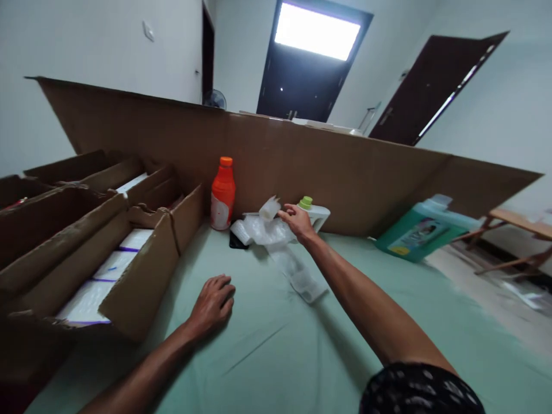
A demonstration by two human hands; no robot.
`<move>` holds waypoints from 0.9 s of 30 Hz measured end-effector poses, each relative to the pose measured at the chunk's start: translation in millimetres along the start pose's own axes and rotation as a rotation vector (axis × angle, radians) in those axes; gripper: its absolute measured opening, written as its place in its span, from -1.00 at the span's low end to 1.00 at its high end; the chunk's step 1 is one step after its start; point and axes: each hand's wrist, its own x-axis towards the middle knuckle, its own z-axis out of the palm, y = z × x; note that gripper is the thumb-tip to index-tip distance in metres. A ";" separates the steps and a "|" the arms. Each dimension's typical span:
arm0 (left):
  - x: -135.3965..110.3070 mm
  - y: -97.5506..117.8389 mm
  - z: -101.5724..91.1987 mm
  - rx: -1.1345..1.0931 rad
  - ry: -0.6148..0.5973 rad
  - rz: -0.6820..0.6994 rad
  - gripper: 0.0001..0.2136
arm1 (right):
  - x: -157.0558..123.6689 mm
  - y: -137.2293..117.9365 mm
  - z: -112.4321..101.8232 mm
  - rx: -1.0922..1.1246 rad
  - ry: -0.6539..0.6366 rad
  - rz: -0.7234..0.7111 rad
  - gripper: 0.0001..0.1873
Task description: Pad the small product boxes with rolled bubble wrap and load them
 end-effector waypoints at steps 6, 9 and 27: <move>-3.2 -3.8 5.1 0.058 0.031 0.045 -0.74 | -78.3 58.1 -60.3 -0.188 -0.307 0.014 -0.66; -3.9 -8.2 10.3 0.072 0.076 0.077 -0.74 | -129.4 87.9 -73.6 -0.321 -0.391 0.005 -0.58; -6.6 -15.4 12.9 0.145 0.128 0.149 -0.73 | -54.9 164.2 -42.8 -0.902 -0.312 -0.315 -0.70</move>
